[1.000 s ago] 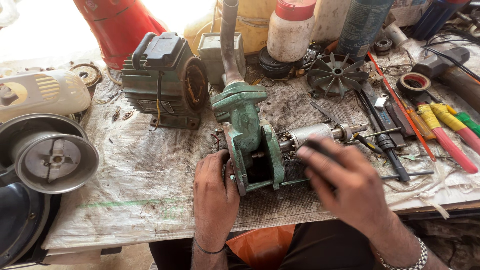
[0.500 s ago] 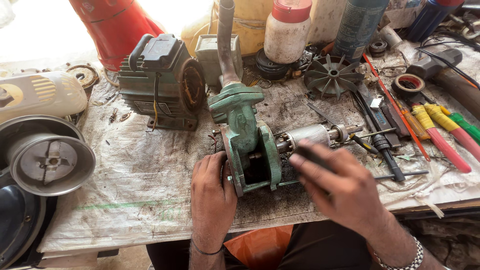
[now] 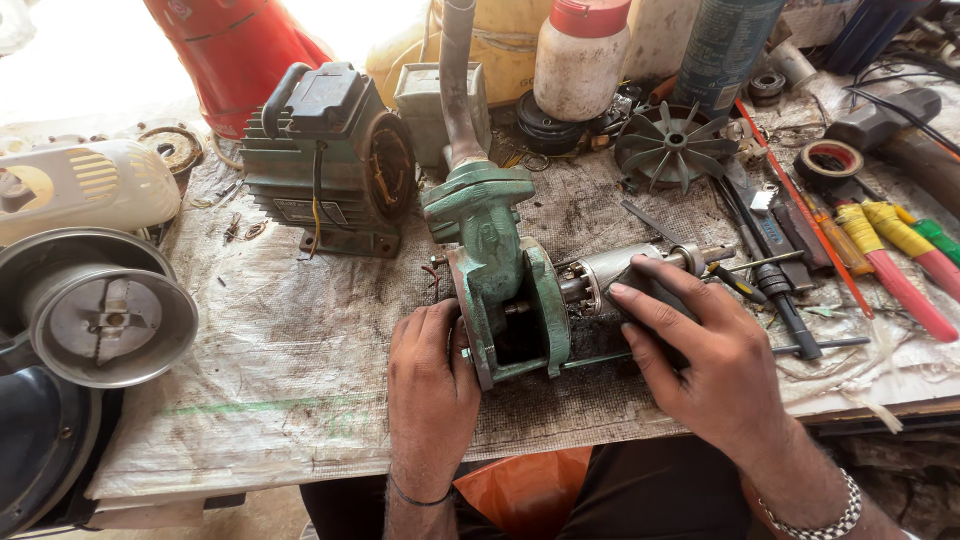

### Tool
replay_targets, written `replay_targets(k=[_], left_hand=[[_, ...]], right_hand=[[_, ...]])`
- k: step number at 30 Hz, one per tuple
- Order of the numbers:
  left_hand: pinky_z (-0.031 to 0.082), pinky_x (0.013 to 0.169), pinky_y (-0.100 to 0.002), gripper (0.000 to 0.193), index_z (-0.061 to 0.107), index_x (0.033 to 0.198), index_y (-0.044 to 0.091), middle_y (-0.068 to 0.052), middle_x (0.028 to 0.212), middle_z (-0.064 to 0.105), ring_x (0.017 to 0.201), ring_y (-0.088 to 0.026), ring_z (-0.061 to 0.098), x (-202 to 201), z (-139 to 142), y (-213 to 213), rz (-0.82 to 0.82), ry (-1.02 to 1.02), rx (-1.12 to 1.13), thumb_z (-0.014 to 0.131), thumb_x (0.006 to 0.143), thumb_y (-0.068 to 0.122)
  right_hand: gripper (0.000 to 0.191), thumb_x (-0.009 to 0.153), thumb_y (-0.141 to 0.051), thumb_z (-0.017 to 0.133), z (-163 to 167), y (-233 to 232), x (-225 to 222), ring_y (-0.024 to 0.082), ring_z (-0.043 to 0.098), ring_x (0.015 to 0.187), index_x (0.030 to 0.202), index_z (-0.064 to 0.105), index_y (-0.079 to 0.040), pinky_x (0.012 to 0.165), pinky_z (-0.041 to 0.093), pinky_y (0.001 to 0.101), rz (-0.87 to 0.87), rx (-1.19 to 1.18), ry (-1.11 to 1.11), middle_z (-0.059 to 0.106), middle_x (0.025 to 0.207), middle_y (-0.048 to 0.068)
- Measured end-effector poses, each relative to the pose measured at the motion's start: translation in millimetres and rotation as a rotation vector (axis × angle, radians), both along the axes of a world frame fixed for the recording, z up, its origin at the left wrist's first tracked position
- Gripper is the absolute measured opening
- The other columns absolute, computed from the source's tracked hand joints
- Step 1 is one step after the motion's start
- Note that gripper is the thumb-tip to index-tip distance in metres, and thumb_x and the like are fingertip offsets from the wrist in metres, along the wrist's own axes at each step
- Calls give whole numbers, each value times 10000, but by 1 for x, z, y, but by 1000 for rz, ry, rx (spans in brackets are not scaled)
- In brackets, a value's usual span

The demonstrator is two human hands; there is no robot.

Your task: The person works on a disassembled green water pump with its motor armature resting on the pump housing. They file the pump flange with a red hacksaw blade, sand the armature's surface with an abrasive block, then file the shaft and coupling area with a flat file while steadying the assembly with the other hand.

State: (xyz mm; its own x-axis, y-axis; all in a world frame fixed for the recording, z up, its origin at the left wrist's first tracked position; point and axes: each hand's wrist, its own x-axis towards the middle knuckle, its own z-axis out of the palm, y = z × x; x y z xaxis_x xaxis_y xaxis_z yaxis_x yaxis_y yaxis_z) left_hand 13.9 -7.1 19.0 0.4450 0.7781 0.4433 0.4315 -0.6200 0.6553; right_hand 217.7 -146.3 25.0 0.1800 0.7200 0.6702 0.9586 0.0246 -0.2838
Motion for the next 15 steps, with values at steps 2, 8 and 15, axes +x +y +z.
replay_targets(k=[2, 8, 15], left_hand=[[528, 865, -453, 238, 666, 1151, -26, -156, 1033, 686, 1030, -324, 644, 0, 0, 0, -3, -9, -5, 562, 938, -3], [530, 866, -452, 245, 664, 1155, -25, -159, 1049, 688, 1039, -326, 643, 0, -1, 0, 1, 3, -12, 556, 937, -4], [523, 885, -462, 251, 651, 1189, -33, -175, 1080, 680, 1081, -337, 635, 0, -3, 0, 11, -31, 24, 538, 968, 0]], right_hand=[[408, 815, -132, 788, 0, 0, 1, 240, 660, 861, 1221, 749, -148, 761, 566, 366, 19, -40, -9, 688, 1314, 116], [396, 860, -122, 760, 1, -1, 1, 290, 685, 1060, 1254, 725, -145, 909, 575, 402, -65, 24, -1, 675, 1332, 98], [381, 859, -127, 772, -1, -2, 0, 276, 685, 1002, 1238, 739, -143, 838, 578, 384, -49, -9, 17, 700, 1315, 101]])
